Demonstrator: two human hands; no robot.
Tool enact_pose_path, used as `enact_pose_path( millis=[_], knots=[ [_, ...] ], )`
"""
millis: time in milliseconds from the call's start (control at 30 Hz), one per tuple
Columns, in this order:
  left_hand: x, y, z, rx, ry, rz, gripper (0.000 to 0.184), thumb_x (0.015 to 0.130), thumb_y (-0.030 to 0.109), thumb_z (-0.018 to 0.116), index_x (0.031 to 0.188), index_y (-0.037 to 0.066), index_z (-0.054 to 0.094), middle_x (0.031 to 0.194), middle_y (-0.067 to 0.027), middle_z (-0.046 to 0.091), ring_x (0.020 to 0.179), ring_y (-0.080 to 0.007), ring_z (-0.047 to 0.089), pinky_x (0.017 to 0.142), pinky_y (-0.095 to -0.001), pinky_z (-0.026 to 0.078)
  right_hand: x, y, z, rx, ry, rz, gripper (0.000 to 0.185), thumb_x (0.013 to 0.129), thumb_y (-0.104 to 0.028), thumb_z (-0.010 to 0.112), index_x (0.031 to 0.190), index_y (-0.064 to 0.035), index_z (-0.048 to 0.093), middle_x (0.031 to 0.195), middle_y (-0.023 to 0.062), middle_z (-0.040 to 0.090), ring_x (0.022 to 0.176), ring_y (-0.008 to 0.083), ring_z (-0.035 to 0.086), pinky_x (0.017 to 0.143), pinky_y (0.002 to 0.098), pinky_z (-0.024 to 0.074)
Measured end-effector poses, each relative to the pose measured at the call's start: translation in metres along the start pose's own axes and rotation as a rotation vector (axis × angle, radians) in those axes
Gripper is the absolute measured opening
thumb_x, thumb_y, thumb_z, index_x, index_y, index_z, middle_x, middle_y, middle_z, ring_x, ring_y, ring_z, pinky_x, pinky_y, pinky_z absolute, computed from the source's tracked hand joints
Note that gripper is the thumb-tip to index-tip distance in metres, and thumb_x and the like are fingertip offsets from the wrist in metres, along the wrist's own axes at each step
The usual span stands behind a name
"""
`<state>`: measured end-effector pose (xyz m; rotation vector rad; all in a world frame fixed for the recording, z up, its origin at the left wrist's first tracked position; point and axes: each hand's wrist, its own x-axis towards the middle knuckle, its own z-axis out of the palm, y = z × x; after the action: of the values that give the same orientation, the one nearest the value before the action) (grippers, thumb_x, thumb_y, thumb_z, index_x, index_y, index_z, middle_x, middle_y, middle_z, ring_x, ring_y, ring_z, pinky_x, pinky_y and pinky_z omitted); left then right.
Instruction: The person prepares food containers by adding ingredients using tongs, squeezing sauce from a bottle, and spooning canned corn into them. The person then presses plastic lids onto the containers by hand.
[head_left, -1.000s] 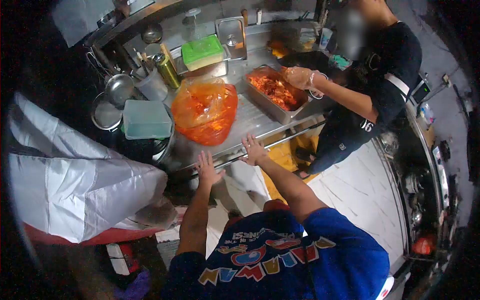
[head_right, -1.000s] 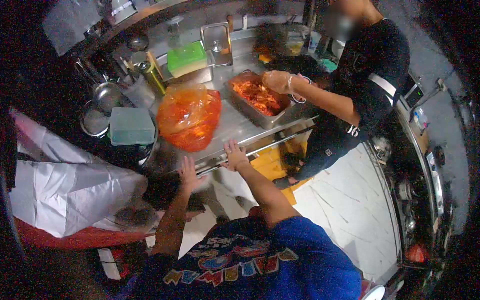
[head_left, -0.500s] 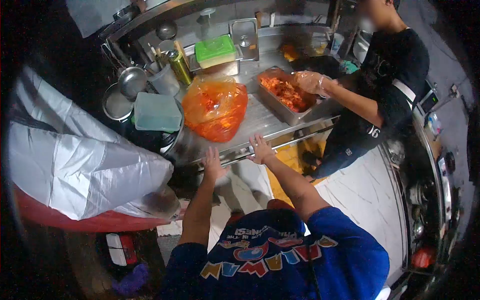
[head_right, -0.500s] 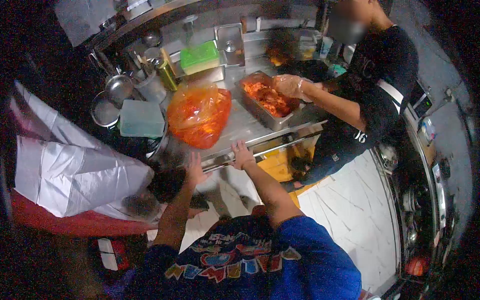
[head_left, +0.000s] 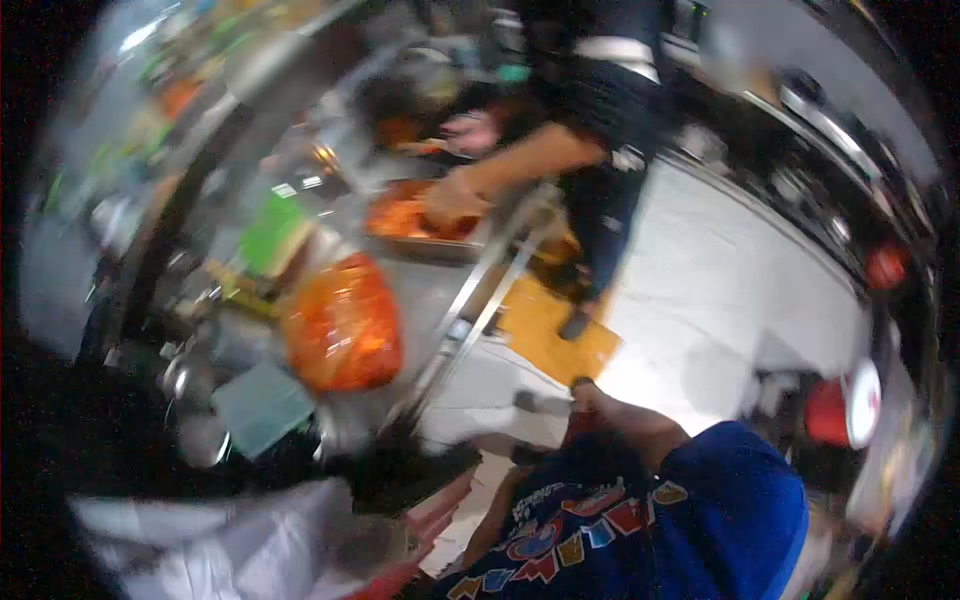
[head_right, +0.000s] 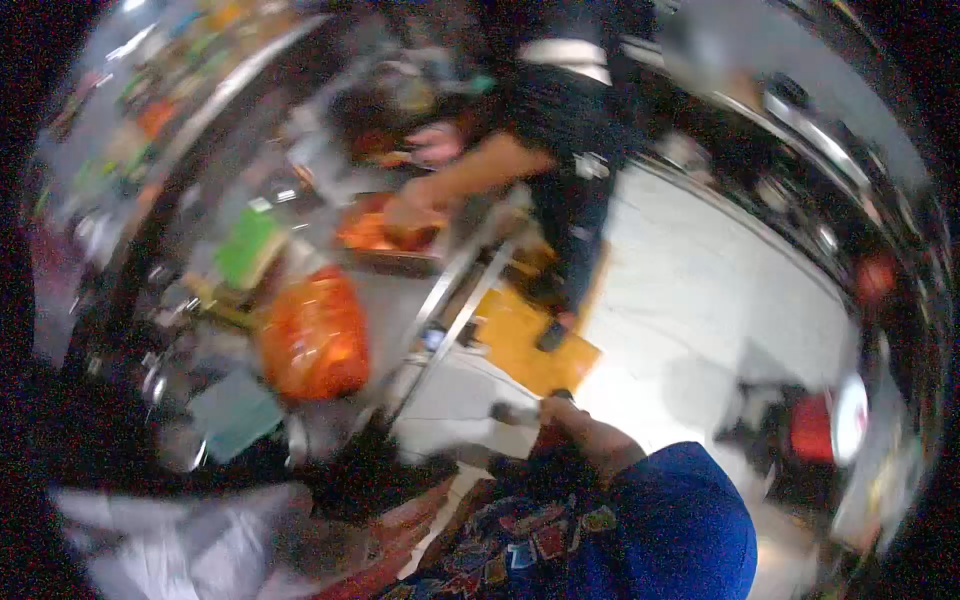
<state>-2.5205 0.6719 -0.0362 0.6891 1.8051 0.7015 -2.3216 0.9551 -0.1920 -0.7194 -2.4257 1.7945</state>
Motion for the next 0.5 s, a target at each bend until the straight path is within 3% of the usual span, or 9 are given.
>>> enact_pose_path(
  millis=[33,100,200,300,333,367,433,467,500],
  knots=[
    [0.004,-0.016,0.000,-0.054,-0.063,0.041,0.024,0.092,0.009,0.058,0.116,0.010,0.062,0.108,-0.0082,0.064,0.099,-0.0214,0.063,0.085,-0.0357,0.051,-0.064,0.107,0.025,0.531,0.052,0.031,0.024,0.089,-0.020,0.060,0.103,-0.0052,0.072,0.092,0.0172,0.072,0.075,0.0294,0.070,0.065,0.0431,0.0568],
    [0.018,-0.030,-0.011,-0.194,-0.144,0.135,0.020,0.093,0.007,0.058,0.111,0.009,0.064,0.101,-0.0078,0.064,0.092,-0.0199,0.064,0.080,-0.0330,0.052,-0.223,0.048,-0.016,-0.637,0.121,0.749,0.025,0.087,-0.019,0.056,0.083,-0.0019,0.074,0.089,0.0209,0.072,0.080,0.0335,0.070,0.073,0.0432,0.0569],
    [0.041,-0.041,-0.039,-0.319,-0.159,0.150,0.016,0.093,0.006,0.058,0.106,0.007,0.066,0.095,-0.0076,0.064,0.086,-0.0185,0.066,0.075,-0.0307,0.054,-0.419,-0.030,-0.038,-0.618,0.394,0.973,0.030,0.082,-0.027,0.060,0.074,-0.0008,0.071,0.074,0.0228,0.068,0.073,0.0344,0.069,0.069,0.0489,0.0557],
    [0.047,-0.030,-0.077,-0.208,0.023,-0.040,0.018,0.093,0.009,0.059,0.109,0.006,0.066,0.097,-0.0084,0.065,0.087,-0.0189,0.066,0.075,-0.0322,0.055,-0.539,-0.022,-0.017,-0.272,0.459,1.328,0.028,0.084,-0.026,0.061,0.068,-0.0041,0.067,0.062,0.0124,0.065,0.061,0.0275,0.069,0.049,0.0431,0.0559],
    [0.051,-0.023,-0.089,-0.196,0.078,-0.057,0.019,0.093,0.010,0.060,0.110,0.006,0.066,0.098,-0.0087,0.066,0.087,-0.0191,0.067,0.075,-0.0326,0.055,-0.559,-0.026,-0.011,0.207,0.642,1.545,0.029,0.091,-0.029,0.060,0.079,-0.0038,0.067,0.071,0.0112,0.067,0.063,0.0285,0.070,0.051,0.0461,0.0563],
    [0.055,-0.013,-0.098,-0.198,0.128,-0.063,0.020,0.092,0.011,0.060,0.110,0.006,0.066,0.099,-0.0090,0.066,0.088,-0.0192,0.067,0.074,-0.0331,0.055,-0.597,0.015,0.029,0.539,0.964,1.121,0.029,0.083,-0.027,0.074,0.063,-0.0075,0.065,0.058,0.0116,0.060,0.050,0.0266,0.062,0.056,0.0461,0.0538],
    [0.064,0.014,-0.105,-0.219,0.199,-0.020,0.022,0.092,0.013,0.061,0.112,0.005,0.066,0.100,-0.0095,0.067,0.089,-0.0195,0.067,0.074,-0.0341,0.056,-0.583,0.015,0.042,0.669,0.867,1.358,0.030,0.089,-0.039,0.072,0.096,-0.0105,0.067,0.073,0.0064,0.068,0.065,0.0246,0.069,0.060,0.0457,0.0540],
    [0.068,0.029,-0.104,-0.232,0.225,0.014,0.023,0.092,0.014,0.061,0.113,0.005,0.066,0.101,-0.0097,0.067,0.089,-0.0196,0.067,0.074,-0.0346,0.056,-0.577,0.042,0.053,0.843,0.736,1.089,0.033,0.092,-0.046,0.066,0.109,-0.0169,0.066,0.082,0.0062,0.069,0.071,0.0258,0.071,0.059,0.0463,0.0534],
    [0.075,0.043,-0.096,-0.239,0.231,0.054,0.024,0.092,0.015,0.061,0.114,0.005,0.066,0.102,-0.0100,0.068,0.090,-0.0197,0.067,0.074,-0.0350,0.056,-0.538,0.035,0.046,0.926,0.862,1.211,0.036,0.090,-0.045,0.068,0.116,-0.0209,0.063,0.097,0.0062,0.070,0.077,0.0271,0.071,0.063,0.0459,0.0540]
  ],
)
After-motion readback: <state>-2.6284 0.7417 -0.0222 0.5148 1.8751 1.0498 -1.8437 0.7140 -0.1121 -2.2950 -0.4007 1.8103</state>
